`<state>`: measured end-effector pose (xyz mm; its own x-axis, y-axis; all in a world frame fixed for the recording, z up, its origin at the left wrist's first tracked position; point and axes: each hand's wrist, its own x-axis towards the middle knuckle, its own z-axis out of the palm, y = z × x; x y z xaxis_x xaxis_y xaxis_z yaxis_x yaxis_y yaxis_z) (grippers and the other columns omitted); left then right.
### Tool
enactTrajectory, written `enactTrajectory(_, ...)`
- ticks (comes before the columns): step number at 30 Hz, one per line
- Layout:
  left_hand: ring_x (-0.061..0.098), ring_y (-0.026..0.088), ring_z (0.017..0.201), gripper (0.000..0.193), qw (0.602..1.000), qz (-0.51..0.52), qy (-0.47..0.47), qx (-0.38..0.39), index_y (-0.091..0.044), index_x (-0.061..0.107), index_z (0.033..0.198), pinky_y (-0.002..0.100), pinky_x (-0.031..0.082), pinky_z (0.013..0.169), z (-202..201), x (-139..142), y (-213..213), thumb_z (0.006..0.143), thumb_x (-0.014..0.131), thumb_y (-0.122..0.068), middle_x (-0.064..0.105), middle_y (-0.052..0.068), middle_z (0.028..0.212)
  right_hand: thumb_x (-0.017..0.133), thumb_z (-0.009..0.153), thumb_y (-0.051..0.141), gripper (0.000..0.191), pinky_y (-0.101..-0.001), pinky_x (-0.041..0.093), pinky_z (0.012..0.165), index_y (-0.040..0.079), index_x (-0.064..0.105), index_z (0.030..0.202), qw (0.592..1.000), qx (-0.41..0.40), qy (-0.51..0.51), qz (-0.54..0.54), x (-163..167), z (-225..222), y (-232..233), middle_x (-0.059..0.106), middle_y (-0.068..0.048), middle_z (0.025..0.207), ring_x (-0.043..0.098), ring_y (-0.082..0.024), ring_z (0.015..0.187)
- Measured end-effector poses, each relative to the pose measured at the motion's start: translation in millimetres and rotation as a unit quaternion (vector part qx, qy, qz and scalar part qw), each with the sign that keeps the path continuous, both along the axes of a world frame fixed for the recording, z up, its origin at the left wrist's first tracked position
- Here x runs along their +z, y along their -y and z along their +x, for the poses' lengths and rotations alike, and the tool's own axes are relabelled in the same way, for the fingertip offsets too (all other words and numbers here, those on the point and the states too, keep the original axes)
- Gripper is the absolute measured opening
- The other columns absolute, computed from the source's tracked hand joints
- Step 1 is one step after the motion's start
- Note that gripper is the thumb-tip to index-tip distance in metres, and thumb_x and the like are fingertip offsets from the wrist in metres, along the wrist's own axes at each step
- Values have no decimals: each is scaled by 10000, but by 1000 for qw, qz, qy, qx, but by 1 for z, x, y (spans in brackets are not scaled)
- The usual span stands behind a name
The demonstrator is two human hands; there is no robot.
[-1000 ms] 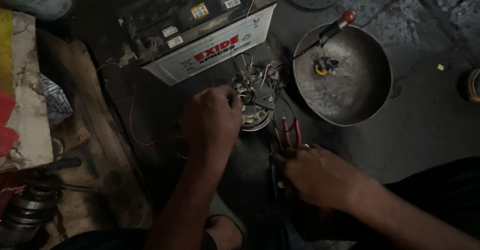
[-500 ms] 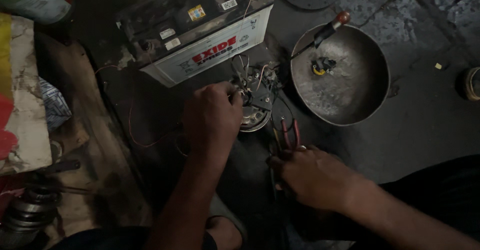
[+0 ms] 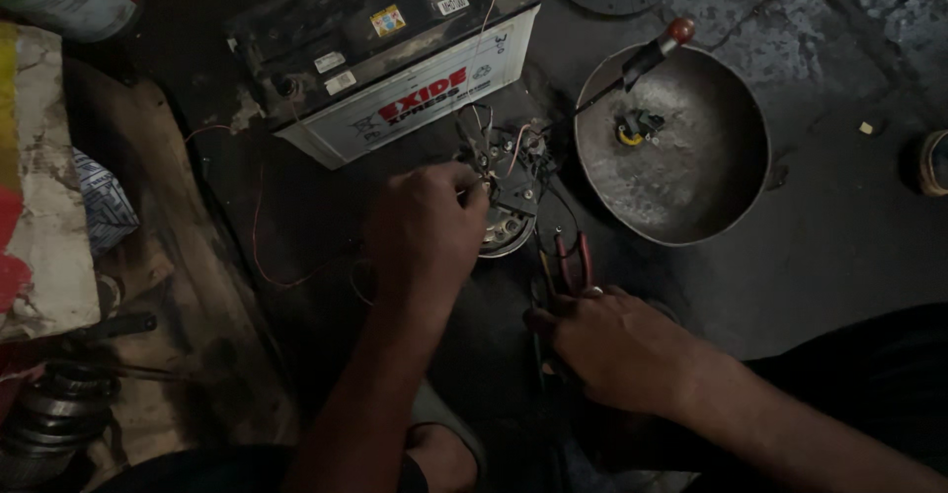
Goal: The person connects wires to a car battery and tests an electrical component using a test light. They adjust connections and observe the test light illuminating to verify functionality.
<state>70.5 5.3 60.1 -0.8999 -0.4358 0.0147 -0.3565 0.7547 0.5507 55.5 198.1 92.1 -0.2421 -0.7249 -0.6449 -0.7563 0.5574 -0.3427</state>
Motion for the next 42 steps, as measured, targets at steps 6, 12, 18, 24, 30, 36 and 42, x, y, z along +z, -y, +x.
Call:
enactTrajectory(6, 770, 279, 760, 185, 998, 11, 55, -10, -97, 797, 986, 419, 595, 631, 3, 2, 0, 903, 738, -251, 780, 125, 849, 637, 931, 252, 411, -468, 539, 932, 146, 605, 1327, 998, -42, 29, 47, 2, 0, 0, 677, -120, 1219, 683, -342, 1092)
enactTrajectory(12, 771, 228, 728, 232, 993, 22, 113, -10, -75, 763, 1056, 354, 611, 555, 5, 4, -2, 893, 741, -238, 771, 107, 887, 665, 912, 287, 459, -469, 515, 942, 110, 604, 1332, 999, -27, 38, 3, 0, 0, 2, 659, -134, 1277, 666, -333, 1106)
enactTrajectory(18, 771, 261, 725, 162, 995, -2, 103, -16, -76, 792, 953, 385, 596, 582, 8, 9, 2, 895, 737, -216, 776, 117, 851, 599, 946, 212, 449, -450, 576, 892, 114, 569, 1383, 996, -23, 53, 61, -5, -1, 0, 675, -131, 1188, 726, -303, 1011)
enactTrajectory(24, 767, 306, 736, 145, 995, -15, 100, -9, -76, 800, 900, 432, 594, 593, 10, 14, 2, 870, 752, -209, 770, 139, 821, 612, 952, 291, 370, -493, 534, 913, 135, 608, 1287, 998, -16, 10, 54, -7, 3, -3, 709, -155, 1111, 696, -351, 1014)
enactTrajectory(30, 765, 317, 730, 190, 994, -35, 107, 6, -66, 789, 918, 440, 599, 583, 9, 11, 2, 855, 783, -246, 762, 154, 821, 645, 906, 279, 446, -502, 520, 893, 132, 606, 1325, 1000, -24, 15, -11, -11, 4, -6, 670, -151, 1235, 677, -373, 1039)
enactTrajectory(36, 772, 290, 736, 179, 995, -34, 91, 14, -65, 785, 928, 409, 602, 582, 9, 11, 4, 861, 779, -231, 767, 146, 830, 641, 920, 277, 418, -507, 506, 910, 116, 605, 1304, 1000, -7, 2, -17, -16, 6, -9, 671, -157, 1212, 665, -381, 1056)
enactTrajectory(42, 768, 298, 730, 169, 995, -19, 93, 28, -83, 796, 935, 415, 591, 591, 12, 22, 13, 855, 777, -231, 765, 148, 828, 628, 935, 261, 396, -510, 514, 900, 113, 590, 1301, 1000, 6, -7, -2, -17, 6, -10, 673, -160, 1150, 666, -385, 1058)
